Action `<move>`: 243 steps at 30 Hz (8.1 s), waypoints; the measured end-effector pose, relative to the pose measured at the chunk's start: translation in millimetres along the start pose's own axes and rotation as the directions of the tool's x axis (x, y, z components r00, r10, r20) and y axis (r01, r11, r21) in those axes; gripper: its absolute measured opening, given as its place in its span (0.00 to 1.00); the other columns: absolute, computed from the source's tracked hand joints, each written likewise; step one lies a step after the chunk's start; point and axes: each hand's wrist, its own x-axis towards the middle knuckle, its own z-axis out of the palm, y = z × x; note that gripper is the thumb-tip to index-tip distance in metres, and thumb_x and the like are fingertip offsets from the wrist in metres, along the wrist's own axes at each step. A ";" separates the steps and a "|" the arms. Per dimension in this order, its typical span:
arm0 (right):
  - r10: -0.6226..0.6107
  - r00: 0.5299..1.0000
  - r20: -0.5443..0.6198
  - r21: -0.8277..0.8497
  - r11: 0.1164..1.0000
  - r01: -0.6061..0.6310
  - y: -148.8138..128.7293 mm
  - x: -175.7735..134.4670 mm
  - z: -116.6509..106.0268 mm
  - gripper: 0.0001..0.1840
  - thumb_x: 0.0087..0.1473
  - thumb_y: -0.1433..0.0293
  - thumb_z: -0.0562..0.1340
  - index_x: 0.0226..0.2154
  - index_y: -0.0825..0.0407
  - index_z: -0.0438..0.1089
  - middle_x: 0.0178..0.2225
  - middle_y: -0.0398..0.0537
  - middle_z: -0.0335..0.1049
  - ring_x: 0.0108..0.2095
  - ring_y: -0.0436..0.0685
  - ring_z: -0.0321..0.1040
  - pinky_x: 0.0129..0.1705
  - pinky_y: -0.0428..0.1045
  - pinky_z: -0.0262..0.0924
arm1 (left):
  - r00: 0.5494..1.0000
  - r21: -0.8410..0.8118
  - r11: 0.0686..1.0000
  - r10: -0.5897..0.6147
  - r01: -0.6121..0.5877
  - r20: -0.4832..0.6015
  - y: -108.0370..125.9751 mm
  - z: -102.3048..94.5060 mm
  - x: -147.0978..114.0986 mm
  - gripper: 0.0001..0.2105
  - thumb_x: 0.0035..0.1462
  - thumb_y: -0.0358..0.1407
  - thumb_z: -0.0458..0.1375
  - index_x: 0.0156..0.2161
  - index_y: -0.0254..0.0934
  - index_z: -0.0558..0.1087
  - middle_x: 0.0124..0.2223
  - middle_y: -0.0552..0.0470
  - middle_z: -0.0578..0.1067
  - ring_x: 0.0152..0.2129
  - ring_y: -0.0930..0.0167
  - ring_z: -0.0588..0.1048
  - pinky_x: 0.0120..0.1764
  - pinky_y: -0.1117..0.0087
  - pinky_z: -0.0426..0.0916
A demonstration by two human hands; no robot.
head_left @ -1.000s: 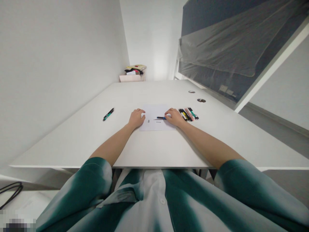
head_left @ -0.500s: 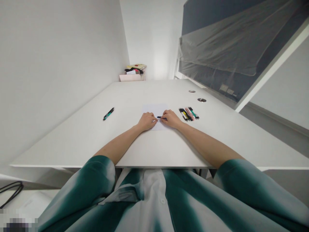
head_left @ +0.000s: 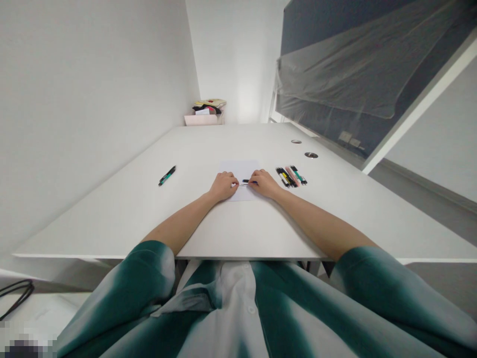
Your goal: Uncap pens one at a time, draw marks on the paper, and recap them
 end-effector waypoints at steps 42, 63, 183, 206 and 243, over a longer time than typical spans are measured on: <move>0.076 0.990 0.119 0.105 0.991 -0.089 -18.9 -2.4 -6.7 0.13 0.62 0.70 0.56 0.45 0.51 0.73 0.42 0.50 0.77 0.40 0.56 0.72 0.39 0.46 0.57 | 0.997 -0.035 0.999 -0.004 0.001 -0.073 -4.6 -3.0 -6.1 0.13 0.58 0.38 0.55 0.45 0.37 0.77 0.44 0.44 0.76 0.44 0.61 0.71 0.50 0.58 0.63; 0.075 0.995 0.068 0.165 0.983 -0.086 -19.2 -3.7 -9.4 0.12 0.58 0.70 0.57 0.42 0.52 0.74 0.38 0.49 0.77 0.35 0.54 0.70 0.36 0.46 0.55 | 0.993 -0.476 0.875 -0.114 0.084 -0.034 -13.5 6.0 -1.1 0.10 0.54 0.36 0.56 0.38 0.35 0.77 0.36 0.49 0.80 0.34 0.69 0.76 0.43 0.67 0.70; -0.001 1.000 -0.012 0.162 0.987 0.003 -18.8 -3.9 -2.4 0.18 0.61 0.73 0.54 0.50 0.54 0.72 0.44 0.53 0.72 0.42 0.55 0.69 0.46 0.47 0.59 | 0.994 -0.581 0.807 -0.107 0.105 0.032 -24.5 2.7 3.3 0.17 0.51 0.37 0.56 0.43 0.33 0.80 0.39 0.47 0.81 0.35 0.67 0.76 0.42 0.67 0.69; 0.071 0.997 -0.015 0.113 0.991 -0.069 -18.8 -4.0 -6.8 0.12 0.61 0.70 0.57 0.43 0.51 0.75 0.42 0.51 0.74 0.41 0.56 0.70 0.42 0.47 0.58 | 0.973 -0.851 0.508 -0.230 0.136 0.018 -31.9 10.5 1.8 0.11 0.43 0.39 0.63 0.31 0.34 0.73 0.29 0.52 0.75 0.27 0.72 0.71 0.36 0.67 0.66; 0.034 0.994 0.102 -0.006 0.999 -0.034 -22.7 -6.1 -9.2 0.16 0.65 0.70 0.51 0.48 0.53 0.72 0.48 0.55 0.73 0.47 0.58 0.70 0.46 0.48 0.60 | 0.979 -0.766 0.629 -0.201 0.131 0.002 -26.4 9.3 0.3 0.06 0.46 0.34 0.61 0.30 0.33 0.74 0.29 0.51 0.76 0.28 0.71 0.73 0.38 0.66 0.68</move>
